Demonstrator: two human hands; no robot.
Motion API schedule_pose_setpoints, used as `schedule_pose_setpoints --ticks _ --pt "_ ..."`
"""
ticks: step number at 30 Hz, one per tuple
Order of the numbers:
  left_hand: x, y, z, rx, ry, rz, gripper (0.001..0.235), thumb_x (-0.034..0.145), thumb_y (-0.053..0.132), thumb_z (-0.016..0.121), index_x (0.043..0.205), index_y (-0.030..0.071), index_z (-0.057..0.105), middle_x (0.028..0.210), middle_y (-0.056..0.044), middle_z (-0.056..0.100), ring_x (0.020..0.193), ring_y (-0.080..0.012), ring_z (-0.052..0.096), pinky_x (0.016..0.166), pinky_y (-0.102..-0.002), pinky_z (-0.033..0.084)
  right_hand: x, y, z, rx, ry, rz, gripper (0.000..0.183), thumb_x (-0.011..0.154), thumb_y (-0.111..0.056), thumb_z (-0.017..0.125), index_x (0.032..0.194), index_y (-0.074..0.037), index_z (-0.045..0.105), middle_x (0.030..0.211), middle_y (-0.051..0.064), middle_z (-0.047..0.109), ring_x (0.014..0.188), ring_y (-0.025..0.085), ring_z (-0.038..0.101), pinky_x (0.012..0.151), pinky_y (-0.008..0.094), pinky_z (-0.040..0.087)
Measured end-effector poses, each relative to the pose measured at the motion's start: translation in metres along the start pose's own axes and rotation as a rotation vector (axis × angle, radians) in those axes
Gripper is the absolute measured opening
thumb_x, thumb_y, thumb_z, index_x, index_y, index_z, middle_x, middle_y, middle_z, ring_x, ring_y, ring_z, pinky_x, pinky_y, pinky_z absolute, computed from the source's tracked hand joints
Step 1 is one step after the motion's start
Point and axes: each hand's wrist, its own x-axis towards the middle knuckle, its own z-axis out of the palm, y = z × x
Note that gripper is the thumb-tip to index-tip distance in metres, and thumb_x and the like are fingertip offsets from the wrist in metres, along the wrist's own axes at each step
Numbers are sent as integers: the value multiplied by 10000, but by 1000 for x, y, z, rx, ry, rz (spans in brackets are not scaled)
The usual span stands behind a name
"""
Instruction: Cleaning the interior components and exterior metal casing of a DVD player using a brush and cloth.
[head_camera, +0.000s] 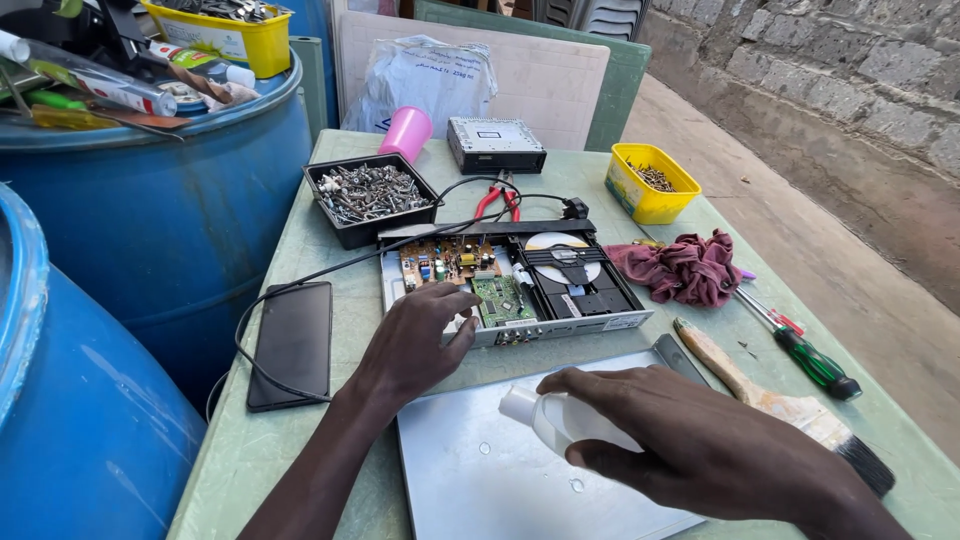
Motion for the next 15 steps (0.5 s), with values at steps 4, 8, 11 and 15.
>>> schedule_pose_setpoints --ticks 4,8,11,15 --pt "0 0 0 1 13 14 250 885 119 592 1074 9 713 963 -113 723 885 -272 689 744 -412 557 -6 -2 -3 15 43 -21 528 949 -497 544 1413 -251 488 1218 13 711 1106 214 650 890 363 502" --pt "-1 -1 0 -10 12 21 257 873 100 597 1078 -6 711 979 -130 731 896 -276 699 768 -412 572 -6 -11 -2 99 -81 -72 525 946 -467 546 1427 -259 518 1309 8 698 1091 232 682 865 376 527" --pt "0 -2 1 -6 14 38 262 869 94 590 1076 -14 709 973 -133 730 890 -277 700 761 -414 572 -4 -16 5 92 -255 -132 492 969 -412 534 1426 -237 477 1276 62 677 963 320 709 765 443 528" --pt "-1 -3 2 -4 17 51 259 867 87 599 1079 -14 710 976 -132 731 899 -276 696 778 -416 570 -8 -13 9 67 -343 -95 535 966 -481 544 1452 -290 424 1368 47 612 1023 347 676 787 467 507"
